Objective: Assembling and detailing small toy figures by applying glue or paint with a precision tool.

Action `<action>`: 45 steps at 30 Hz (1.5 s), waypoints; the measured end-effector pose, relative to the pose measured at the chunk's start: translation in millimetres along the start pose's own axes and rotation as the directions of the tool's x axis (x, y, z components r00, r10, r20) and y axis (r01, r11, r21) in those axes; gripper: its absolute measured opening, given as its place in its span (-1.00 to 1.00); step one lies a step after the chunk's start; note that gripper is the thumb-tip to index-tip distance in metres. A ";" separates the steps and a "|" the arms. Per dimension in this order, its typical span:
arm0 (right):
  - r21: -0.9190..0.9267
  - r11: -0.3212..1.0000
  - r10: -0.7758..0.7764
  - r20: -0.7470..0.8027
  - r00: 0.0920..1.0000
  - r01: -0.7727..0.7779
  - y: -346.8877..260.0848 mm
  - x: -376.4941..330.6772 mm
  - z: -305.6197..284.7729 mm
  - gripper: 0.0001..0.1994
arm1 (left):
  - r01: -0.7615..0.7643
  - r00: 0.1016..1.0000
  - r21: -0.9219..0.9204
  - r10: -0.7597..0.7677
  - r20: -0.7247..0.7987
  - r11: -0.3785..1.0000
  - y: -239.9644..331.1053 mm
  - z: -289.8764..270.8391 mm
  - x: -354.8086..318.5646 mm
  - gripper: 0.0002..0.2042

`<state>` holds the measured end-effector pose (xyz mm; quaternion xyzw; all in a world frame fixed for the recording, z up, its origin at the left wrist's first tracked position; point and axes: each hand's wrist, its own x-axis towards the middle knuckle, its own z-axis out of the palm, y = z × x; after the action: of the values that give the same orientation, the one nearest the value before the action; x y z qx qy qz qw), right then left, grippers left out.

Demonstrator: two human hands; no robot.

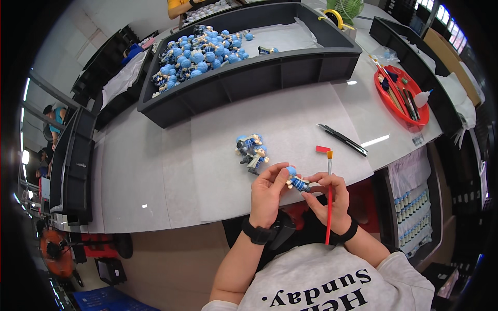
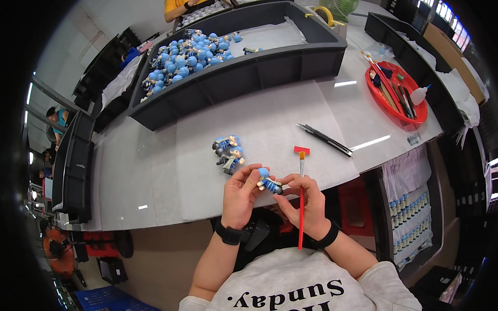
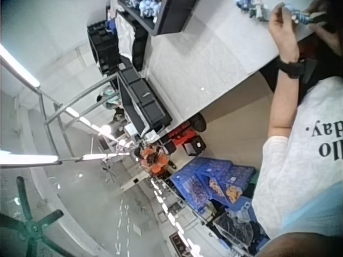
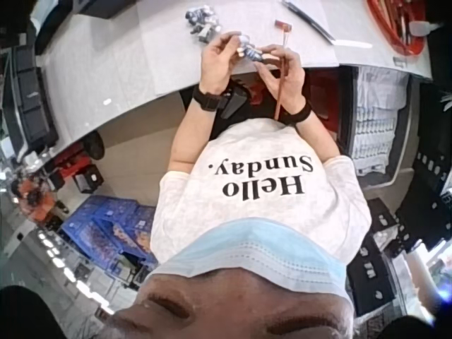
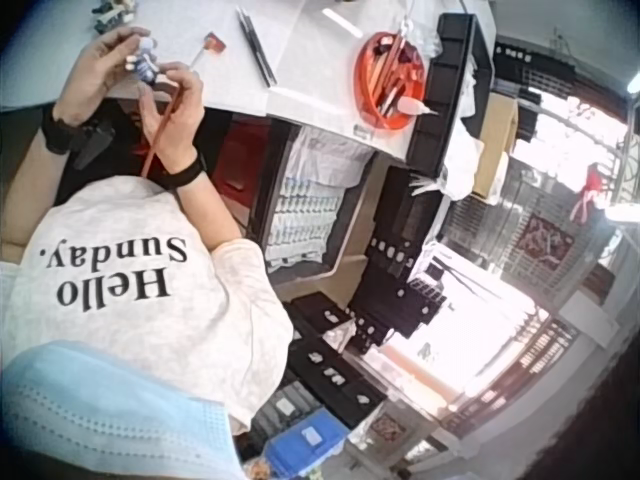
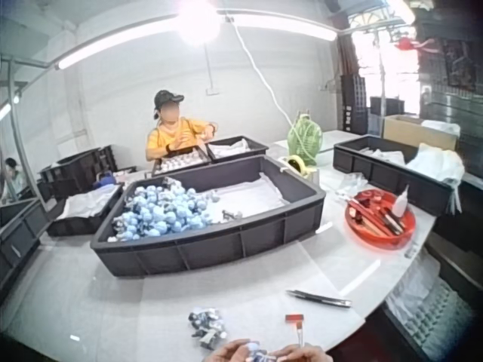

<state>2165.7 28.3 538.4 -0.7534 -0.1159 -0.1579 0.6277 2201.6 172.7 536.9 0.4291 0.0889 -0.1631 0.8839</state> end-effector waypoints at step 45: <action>-0.851 0.497 -0.124 -0.263 0.957 -0.170 59.3 205.7 -237.8 -0.73 | -0.040 0.999 0.019 0.039 0.023 0.999 1.4 3.4 -0.4 -0.73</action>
<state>2355.8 -221.2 601.8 -0.9356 0.0823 -0.2945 0.1767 2201.8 171.0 540.1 0.4376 0.0687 -0.1514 0.8837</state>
